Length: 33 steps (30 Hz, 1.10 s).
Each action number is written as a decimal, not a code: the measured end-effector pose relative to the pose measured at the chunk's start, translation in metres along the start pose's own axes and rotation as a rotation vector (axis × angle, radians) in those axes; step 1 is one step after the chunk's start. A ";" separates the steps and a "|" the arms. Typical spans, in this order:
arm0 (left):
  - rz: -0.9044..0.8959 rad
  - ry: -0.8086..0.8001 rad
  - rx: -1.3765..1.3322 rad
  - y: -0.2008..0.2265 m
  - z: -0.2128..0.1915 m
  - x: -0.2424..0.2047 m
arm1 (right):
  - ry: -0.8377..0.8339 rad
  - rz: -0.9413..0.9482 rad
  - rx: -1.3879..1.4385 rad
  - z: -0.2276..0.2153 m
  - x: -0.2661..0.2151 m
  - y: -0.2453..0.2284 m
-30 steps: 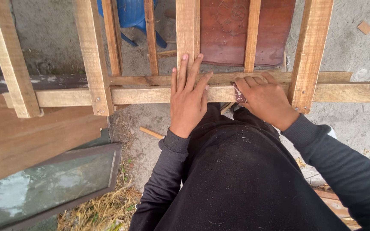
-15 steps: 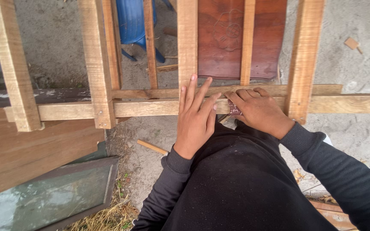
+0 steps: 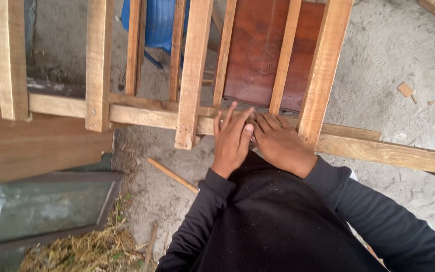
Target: The person sands the surfaces and edges of a wooden frame by hand using a piece of sandpaper, moving it back and forth over the wood.
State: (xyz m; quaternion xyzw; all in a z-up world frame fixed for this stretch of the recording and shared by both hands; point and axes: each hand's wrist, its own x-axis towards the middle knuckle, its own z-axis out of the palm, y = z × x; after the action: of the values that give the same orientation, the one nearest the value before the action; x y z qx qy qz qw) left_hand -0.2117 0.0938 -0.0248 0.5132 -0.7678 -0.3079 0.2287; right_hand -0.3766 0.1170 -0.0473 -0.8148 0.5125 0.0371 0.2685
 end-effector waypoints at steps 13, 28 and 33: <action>-0.028 0.014 0.011 -0.017 0.017 -0.012 | 0.229 -0.349 0.785 -0.019 0.009 0.022; -0.016 -0.088 0.148 -0.020 0.019 -0.010 | 0.115 0.209 0.474 -0.066 -0.038 0.015; -0.067 -0.116 0.219 -0.015 0.022 -0.005 | 0.121 0.324 0.493 -0.072 -0.043 0.012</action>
State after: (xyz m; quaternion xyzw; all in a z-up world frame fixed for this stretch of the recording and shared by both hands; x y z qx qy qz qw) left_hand -0.2151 0.0994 -0.0507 0.5417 -0.7913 -0.2586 0.1162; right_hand -0.4230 0.1139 0.0234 -0.6332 0.6446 -0.0949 0.4178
